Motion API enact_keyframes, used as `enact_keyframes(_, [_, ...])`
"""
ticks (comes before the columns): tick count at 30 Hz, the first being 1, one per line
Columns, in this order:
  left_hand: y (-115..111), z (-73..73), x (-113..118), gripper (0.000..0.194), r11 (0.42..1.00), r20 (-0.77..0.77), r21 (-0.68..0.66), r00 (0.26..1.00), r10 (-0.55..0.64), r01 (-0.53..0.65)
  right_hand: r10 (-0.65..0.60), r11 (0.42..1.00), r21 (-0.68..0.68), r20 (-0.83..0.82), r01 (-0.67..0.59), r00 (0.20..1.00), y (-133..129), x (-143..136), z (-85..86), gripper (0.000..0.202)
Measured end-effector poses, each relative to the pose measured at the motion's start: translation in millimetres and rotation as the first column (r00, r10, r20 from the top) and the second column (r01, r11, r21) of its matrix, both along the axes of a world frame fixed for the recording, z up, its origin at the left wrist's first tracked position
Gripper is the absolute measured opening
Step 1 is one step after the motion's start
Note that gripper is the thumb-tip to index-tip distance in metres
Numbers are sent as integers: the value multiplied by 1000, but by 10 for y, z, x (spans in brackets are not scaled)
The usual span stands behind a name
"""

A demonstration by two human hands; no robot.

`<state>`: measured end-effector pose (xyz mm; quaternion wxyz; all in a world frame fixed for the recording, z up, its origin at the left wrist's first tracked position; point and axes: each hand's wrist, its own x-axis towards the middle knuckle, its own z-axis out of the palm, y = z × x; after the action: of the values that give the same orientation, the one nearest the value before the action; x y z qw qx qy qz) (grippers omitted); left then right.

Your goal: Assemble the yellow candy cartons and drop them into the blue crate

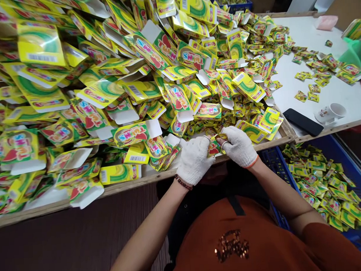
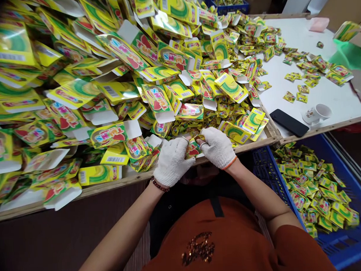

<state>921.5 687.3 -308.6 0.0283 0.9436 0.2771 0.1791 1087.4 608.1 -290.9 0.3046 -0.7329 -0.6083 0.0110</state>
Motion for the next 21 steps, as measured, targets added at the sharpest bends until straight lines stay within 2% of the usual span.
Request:
enact_keyframes(4, [-7, -30, -10, 46, 1000, 42, 13, 999, -29, 28, 13, 1000, 0, -43, -13, 999, -25, 24, -36, 10])
enact_keyframes(9, [2, -64, -3, 44, 999, 81, 6, 996, -33, 32, 21, 997, 76, -2, -20, 1000, -24, -32, -70, 8])
enact_keyframes(11, [16, -67, -11, 44, 999, 93, -10, 995, -38, 39, 75, 995, 73, -34, -72, 997, -23, -34, -65, 7])
enact_keyframes(15, [39, -61, -54, 47, 1000, 52, -19, 998, -20, 21, 214, 976, -16, -151, -219, 965, -74, 65, -44, 5])
enact_keyframes(21, [-14, -77, -26, 54, 999, 61, 37, 998, -29, 26, 107, 991, -61, -177, -120, 978, -101, 67, 12, 17])
